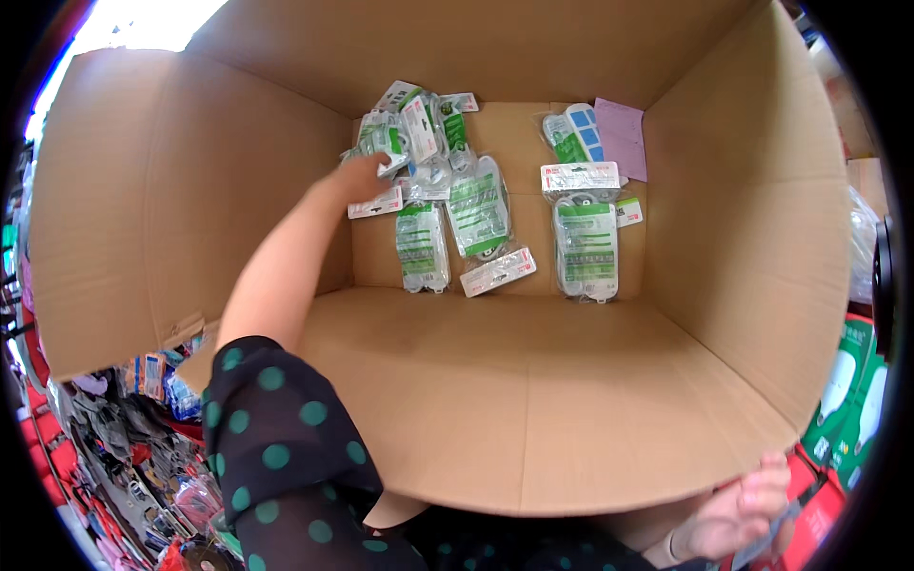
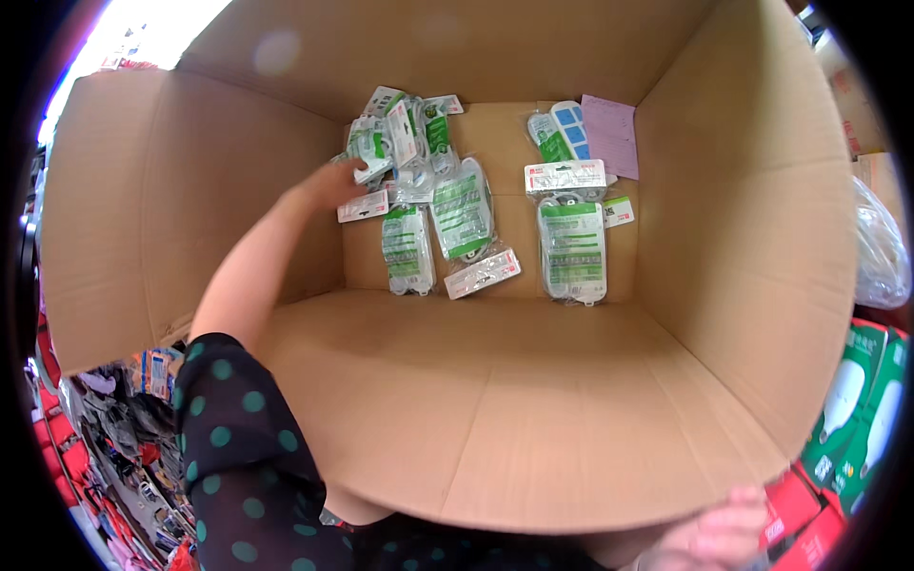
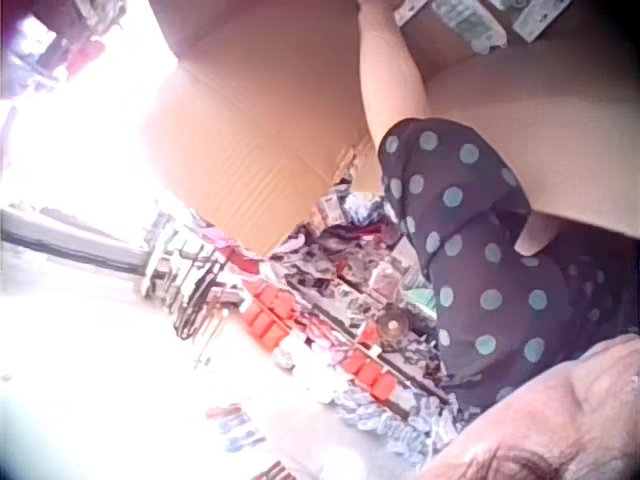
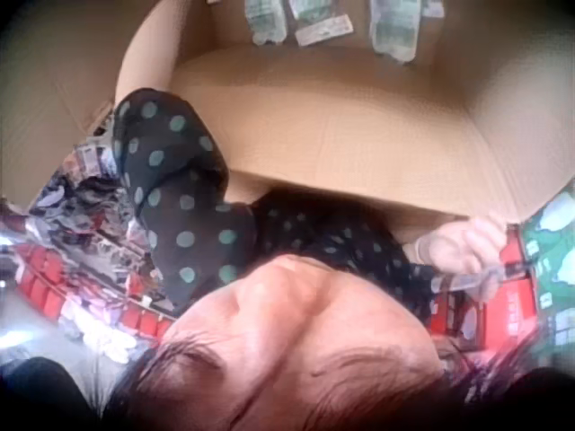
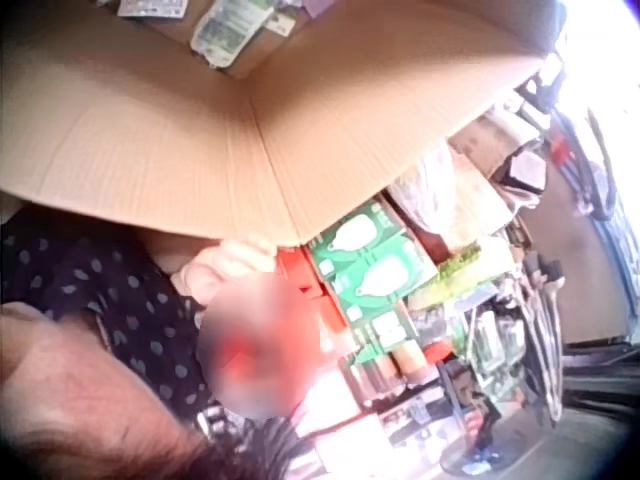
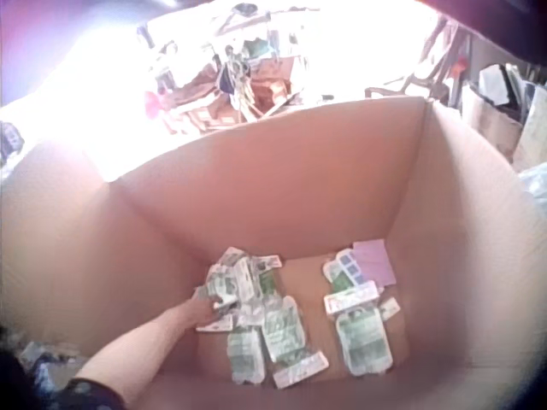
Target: The person picks up power strips from a large cardboard box, writes on their packaging using a marker, and then places them on the floor next to other boxed items.
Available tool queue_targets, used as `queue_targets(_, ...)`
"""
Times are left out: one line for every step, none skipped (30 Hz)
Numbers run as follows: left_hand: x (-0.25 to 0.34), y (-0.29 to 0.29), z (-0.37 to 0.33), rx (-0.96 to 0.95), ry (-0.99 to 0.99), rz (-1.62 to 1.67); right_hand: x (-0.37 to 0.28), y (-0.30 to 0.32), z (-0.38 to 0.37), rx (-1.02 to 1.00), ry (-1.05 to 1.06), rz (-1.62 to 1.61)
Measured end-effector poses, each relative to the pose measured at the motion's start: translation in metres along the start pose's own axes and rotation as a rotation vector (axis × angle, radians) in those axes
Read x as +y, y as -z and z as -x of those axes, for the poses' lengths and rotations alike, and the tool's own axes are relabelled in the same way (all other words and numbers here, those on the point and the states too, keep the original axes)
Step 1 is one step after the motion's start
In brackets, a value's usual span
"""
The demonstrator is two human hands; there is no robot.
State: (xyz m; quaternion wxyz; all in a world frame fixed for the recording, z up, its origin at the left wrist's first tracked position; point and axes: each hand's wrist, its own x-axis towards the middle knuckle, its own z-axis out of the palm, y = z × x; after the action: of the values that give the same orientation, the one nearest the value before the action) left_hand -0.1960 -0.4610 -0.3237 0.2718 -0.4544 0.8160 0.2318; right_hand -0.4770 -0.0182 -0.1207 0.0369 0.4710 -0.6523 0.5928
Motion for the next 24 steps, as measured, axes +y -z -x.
queue_targets(-0.01, -0.035, -0.017, -0.027, 0.019, 0.073, 0.005, 0.004, 0.0, 0.008, -0.012, 0.0)
queue_targets(-0.04, -0.091, -0.031, 0.012, 0.056, 0.247, 0.007, 0.009, -0.003, 0.01, -0.019, -0.009)
queue_targets(-0.062, -0.135, -0.039, 0.048, 0.086, 0.415, 0.012, 0.013, -0.006, 0.018, -0.025, -0.015)
queue_targets(-0.044, -0.16, -0.04, 0.112, 0.109, 0.537, 0.015, 0.013, -0.006, 0.028, -0.032, 0.016)
queue_targets(-0.026, -0.182, -0.03, 0.189, 0.148, 0.662, 0.019, 0.013, -0.008, 0.03, -0.032, 0.028)
queue_targets(-0.016, -0.206, -0.024, 0.174, 0.145, 0.662, 0.021, 0.015, -0.011, 0.035, -0.031, 0.031)
queue_targets(-0.014, -0.234, -0.017, 0.294, 0.343, 0.645, 0.025, 0.015, -0.013, 0.032, -0.026, 0.017)
queue_targets(-0.011, -0.255, -0.014, 0.412, 0.547, 0.625, 0.026, 0.017, -0.014, 0.03, -0.008, -0.005)
queue_targets(-0.004, -0.255, -0.016, 0.39, 0.558, 0.631, 0.026, 0.02, -0.013, 0.023, -0.005, -0.005)
queue_targets(0.004, -0.24, -0.019, 0.2, 0.606, 0.873, 0.025, 0.021, -0.013, 0.019, 0.0, -0.008)
queue_targets(0.007, -0.229, -0.019, 0.019, 0.647, 1.108, 0.024, 0.022, -0.014, 0.01, 0.013, -0.014)
queue_targets(0.013, -0.224, -0.02, -0.08, 0.726, 1.156, 0.022, 0.011, -0.019, 0.007, -0.016, -0.048)
queue_targets(0.014, -0.216, -0.017, -0.069, 0.716, 1.154, 0.017, 0.009, -0.019, 0.018, -0.008, -0.051)
queue_targets(0.015, -0.208, -0.011, -0.211, 0.723, 1.348, 0.012, 0.009, -0.015, 0.026, -0.067, 0.018)
queue_targets(0.019, -0.199, -0.006, -0.364, 0.721, 1.537, 0.006, 0.009, -0.013, 0.033, -0.127, 0.089)
queue_targets(0.03, -0.18, 0.002, -0.356, 0.748, 1.465, 0.002, 0.0, -0.015, 0.047, -0.116, 0.09)
queue_targets(0.03, -0.173, 0.007, -0.347, 0.732, 1.462, -0.002, -0.013, -0.019, 0.039, -0.106, 0.205)
queue_targets(0.02, -0.162, 0.017, -0.356, 0.722, 1.467, -0.004, -0.019, -0.02, 0.03, -0.094, 0.296)
queue_targets(0.016, -0.147, 0.029, -0.365, 0.696, 1.473, -0.009, -0.008, -0.016, 0.051, -0.072, 0.28)
queue_targets(0.06, -0.086, 0.048, -0.365, 0.617, 1.36, -0.008, 0.009, -0.01, 0.017, -0.075, 0.152)
queue_targets(0.06, -0.059, 0.08, -0.308, 0.614, 1.37, -0.007, 0.018, -0.003, -0.046, -0.06, -0.049)
queue_targets(0.064, -0.037, 0.1, -0.081, 0.324, 0.958, -0.011, 0.018, -0.002, -0.044, -0.049, -0.109)
queue_targets(0.07, -0.016, 0.124, 0.136, 0.059, 0.53, -0.013, 0.014, -0.005, -0.046, -0.039, -0.169)
queue_targets(0.083, 0.008, 0.156, 0.291, -0.022, 0.41, -0.014, 0.01, -0.008, -0.06, -0.015, -0.227)
